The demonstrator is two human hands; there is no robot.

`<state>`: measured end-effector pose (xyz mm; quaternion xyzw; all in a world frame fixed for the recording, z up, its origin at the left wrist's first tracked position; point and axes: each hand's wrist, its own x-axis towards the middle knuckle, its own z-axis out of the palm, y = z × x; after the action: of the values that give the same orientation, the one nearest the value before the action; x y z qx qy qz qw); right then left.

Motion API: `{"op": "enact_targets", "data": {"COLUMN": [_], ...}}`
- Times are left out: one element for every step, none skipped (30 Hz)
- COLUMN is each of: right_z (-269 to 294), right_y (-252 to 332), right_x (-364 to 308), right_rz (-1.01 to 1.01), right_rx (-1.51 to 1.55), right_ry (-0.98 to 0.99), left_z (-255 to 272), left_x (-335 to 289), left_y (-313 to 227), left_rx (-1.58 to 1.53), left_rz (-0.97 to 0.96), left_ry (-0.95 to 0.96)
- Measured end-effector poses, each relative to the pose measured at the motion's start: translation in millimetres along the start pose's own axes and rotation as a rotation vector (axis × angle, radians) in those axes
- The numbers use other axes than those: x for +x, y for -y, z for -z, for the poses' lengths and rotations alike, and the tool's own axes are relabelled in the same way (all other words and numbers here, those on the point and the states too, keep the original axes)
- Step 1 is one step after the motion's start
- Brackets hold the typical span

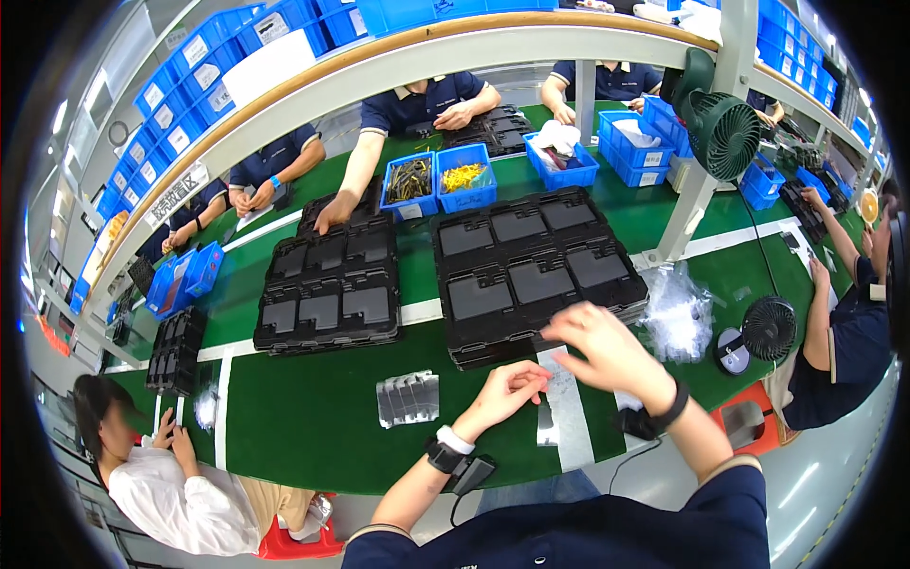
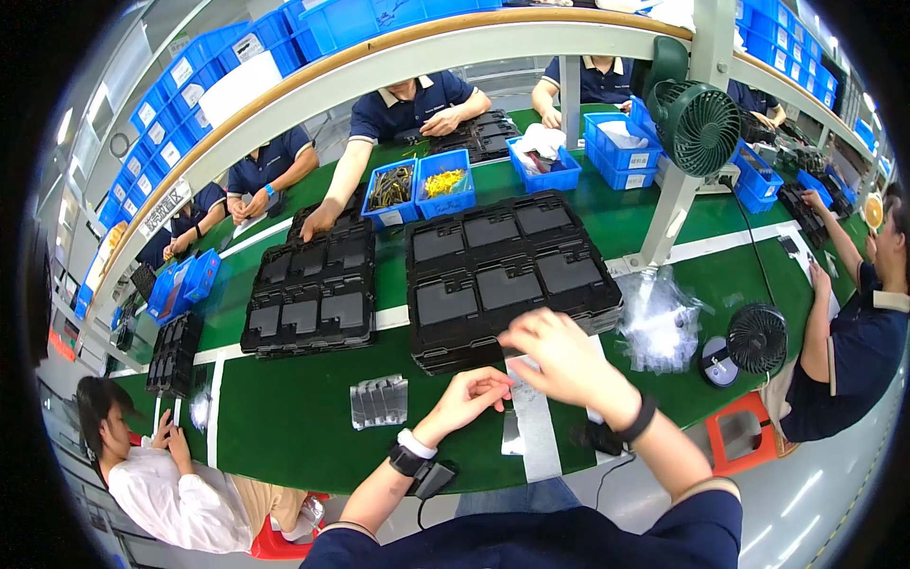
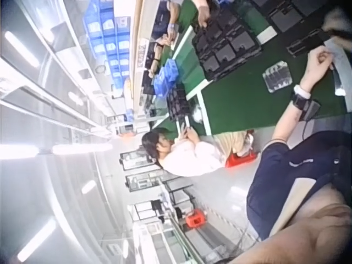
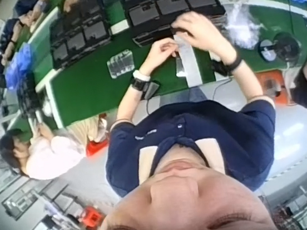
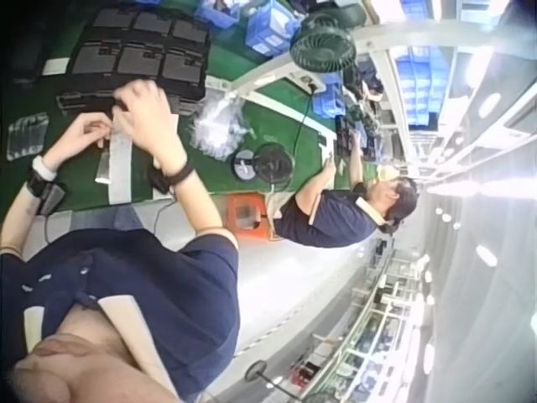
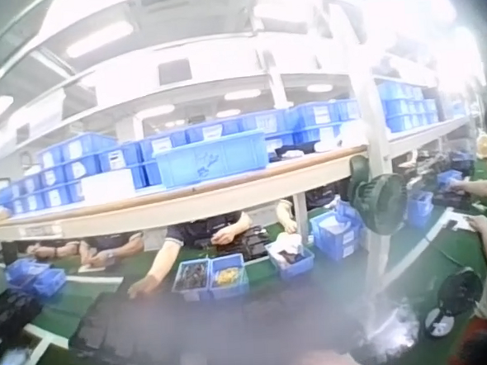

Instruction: Peeling protective film and applying stickers/components to a plastic housing.

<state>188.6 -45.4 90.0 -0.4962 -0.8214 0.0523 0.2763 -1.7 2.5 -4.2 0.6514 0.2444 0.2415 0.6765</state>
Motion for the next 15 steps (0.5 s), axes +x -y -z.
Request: {"op": "enact_targets", "data": {"right_z": [-5.0, -10.8, -17.9, -22.8, -30.2, -39.8, -45.0, -50.5, -55.1, -57.8, -58.6, -59.1, -61.2, -64.6, -65.0], "right_y": [4.9, 9.2, 13.2, 16.4, 18.0, 17.3, 21.9, 23.0, 22.4, 24.0, 26.2, 28.3, 28.4, 26.7, 26.1], "right_x": [-16.8, -33.9, -50.1, -65.1, -77.4, -88.8, -93.2, -100.5, -106.4, -106.9, -106.3, -105.7, -106.1, -105.9, -104.9], "right_rz": [-0.034, -0.074, -0.115, -0.137, -0.152, -0.198, -0.243, -0.244, -0.247, -0.235, -0.246, -0.258, -0.258, -0.288, -0.315], "right_rx": [-0.006, -0.004, 0.000, 0.001, 0.010, 0.054, 0.066, 0.054, 0.042, 0.050, 0.038, 0.027, 0.028, 0.027, 0.028], "right_ry": [0.041, 0.062, 0.085, 0.086, 0.088, 0.110, 0.127, 0.111, 0.094, 0.099, 0.069, 0.041, 0.045, 0.018, -0.012], "left_z": [3.2, 6.7, 10.6, 15.1, 23.1, 32.9, 44.0, 55.8, 68.2, 84.4, 101.4, 117.3, 133.1, 146.5, 158.3], "left_x": [-7.6, -16.1, -26.8, -36.7, -47.1, -57.0, -72.1, -86.2, -100.3, -114.8, -127.6, -141.0, -149.8, -156.8, -163.6], "left_y": [-9.5, -21.2, -32.8, -41.6, -46.3, -45.6, -45.5, -48.7, -52.0, -50.3, -48.4, -48.6, -46.5, -47.2, -52.6], "left_rx": [0.037, 0.076, 0.133, 0.183, 0.237, 0.235, 0.237, 0.238, 0.237, 0.279, 0.322, 0.480, 0.634, 0.701, 0.773], "left_rz": [-0.002, -0.020, -0.028, -0.047, -0.062, -0.085, -0.104, -0.059, -0.013, -0.032, -0.050, -0.051, -0.054, -0.025, 0.003], "left_ry": [-0.001, 0.000, -0.032, -0.068, -0.113, -0.194, -0.288, -0.388, -0.486, -0.559, -0.631, -0.722, -0.800, -0.851, -0.906]}}
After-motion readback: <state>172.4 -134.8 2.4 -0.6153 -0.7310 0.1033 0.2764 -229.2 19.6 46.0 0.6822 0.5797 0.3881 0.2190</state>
